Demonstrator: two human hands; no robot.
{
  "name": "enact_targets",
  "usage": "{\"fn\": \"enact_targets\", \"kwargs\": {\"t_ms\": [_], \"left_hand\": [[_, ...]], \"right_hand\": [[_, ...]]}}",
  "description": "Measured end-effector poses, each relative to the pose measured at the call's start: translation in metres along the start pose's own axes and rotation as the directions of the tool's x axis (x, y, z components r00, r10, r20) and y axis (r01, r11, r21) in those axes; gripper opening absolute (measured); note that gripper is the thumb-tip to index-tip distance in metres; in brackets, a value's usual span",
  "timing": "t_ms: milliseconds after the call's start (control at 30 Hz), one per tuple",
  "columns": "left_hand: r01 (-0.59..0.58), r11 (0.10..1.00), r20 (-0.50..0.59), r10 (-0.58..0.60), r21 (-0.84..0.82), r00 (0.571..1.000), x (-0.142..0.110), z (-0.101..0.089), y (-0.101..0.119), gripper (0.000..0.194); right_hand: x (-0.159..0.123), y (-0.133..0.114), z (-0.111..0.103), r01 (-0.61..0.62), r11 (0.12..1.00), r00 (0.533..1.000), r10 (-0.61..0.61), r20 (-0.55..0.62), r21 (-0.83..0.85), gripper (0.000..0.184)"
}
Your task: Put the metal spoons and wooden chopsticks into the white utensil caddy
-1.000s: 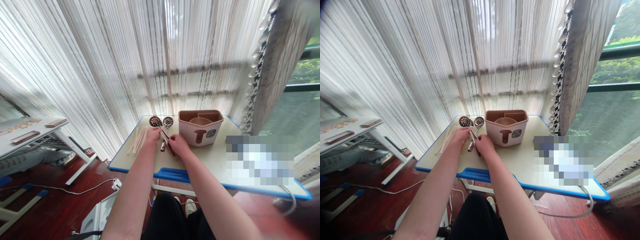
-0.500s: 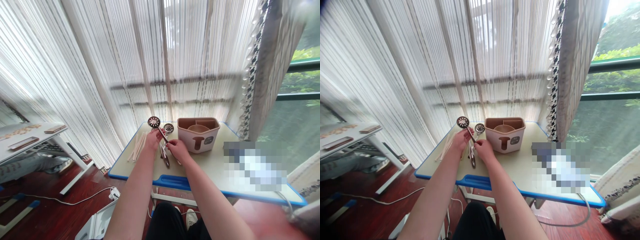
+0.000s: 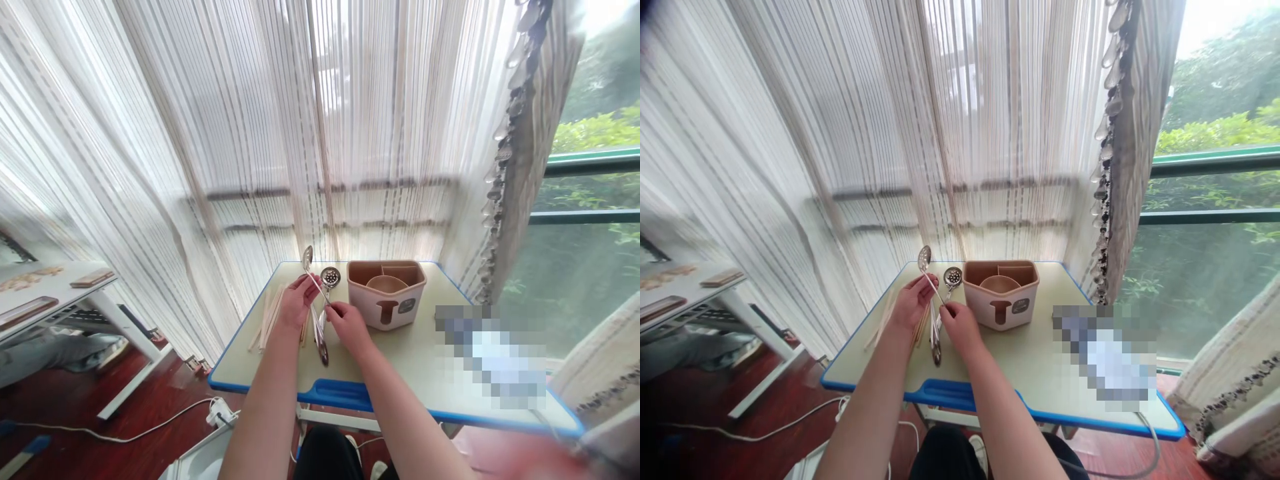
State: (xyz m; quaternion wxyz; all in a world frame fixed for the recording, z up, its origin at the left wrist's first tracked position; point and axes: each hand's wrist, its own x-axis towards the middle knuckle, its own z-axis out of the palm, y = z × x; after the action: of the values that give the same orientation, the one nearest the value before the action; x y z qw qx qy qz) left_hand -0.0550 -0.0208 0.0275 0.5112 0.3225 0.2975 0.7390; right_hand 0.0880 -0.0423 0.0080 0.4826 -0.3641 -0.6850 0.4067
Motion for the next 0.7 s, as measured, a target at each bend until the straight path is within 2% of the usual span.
{"fn": "enact_targets", "kwargs": {"t_ms": [67,167,233,333,433,533,600,700], "left_hand": [[-0.034,0.999,-0.015,0.035,0.042,0.999,-0.006,0.008,0.006,0.026],[-0.099,0.984,-0.007,0.101,0.146,0.995,-0.017,0.029,0.022,0.027],[-0.13,0.955,0.022,0.129,0.268,0.991,-0.024,0.048,0.035,0.03],[-0.176,0.861,0.045,0.177,0.477,0.983,-0.033,0.078,0.047,0.035],[-0.208,0.77,0.052,0.223,0.603,0.974,-0.041,0.107,0.049,0.032],[-0.219,0.75,0.137,0.172,0.624,0.976,-0.047,0.136,0.046,0.03],[-0.236,0.748,0.209,0.132,0.621,0.969,-0.049,0.158,0.046,0.029],[-0.259,0.748,0.314,0.072,0.611,0.947,-0.047,0.193,0.048,0.029]], "right_hand": [[0.0,0.0,0.001,-0.024,0.999,1.0,0.024,0.018,0.028,0.029],[0.0,-0.004,-0.001,-0.059,0.995,0.998,0.056,0.041,0.077,0.03],[-0.002,-0.01,-0.005,-0.013,0.998,1.0,0.015,-0.023,0.06,0.031],[-0.007,-0.022,-0.019,0.108,0.993,0.982,-0.115,-0.151,-0.05,0.032],[-0.017,-0.032,-0.04,0.18,0.971,0.952,-0.212,-0.221,-0.157,0.028],[-0.03,-0.037,-0.067,0.218,0.96,0.923,-0.262,-0.281,-0.178,0.023],[-0.036,-0.038,-0.087,0.209,0.963,0.928,-0.25,-0.275,-0.169,0.023],[-0.04,-0.041,-0.121,0.149,0.985,0.962,-0.164,-0.218,-0.084,0.029]]}}
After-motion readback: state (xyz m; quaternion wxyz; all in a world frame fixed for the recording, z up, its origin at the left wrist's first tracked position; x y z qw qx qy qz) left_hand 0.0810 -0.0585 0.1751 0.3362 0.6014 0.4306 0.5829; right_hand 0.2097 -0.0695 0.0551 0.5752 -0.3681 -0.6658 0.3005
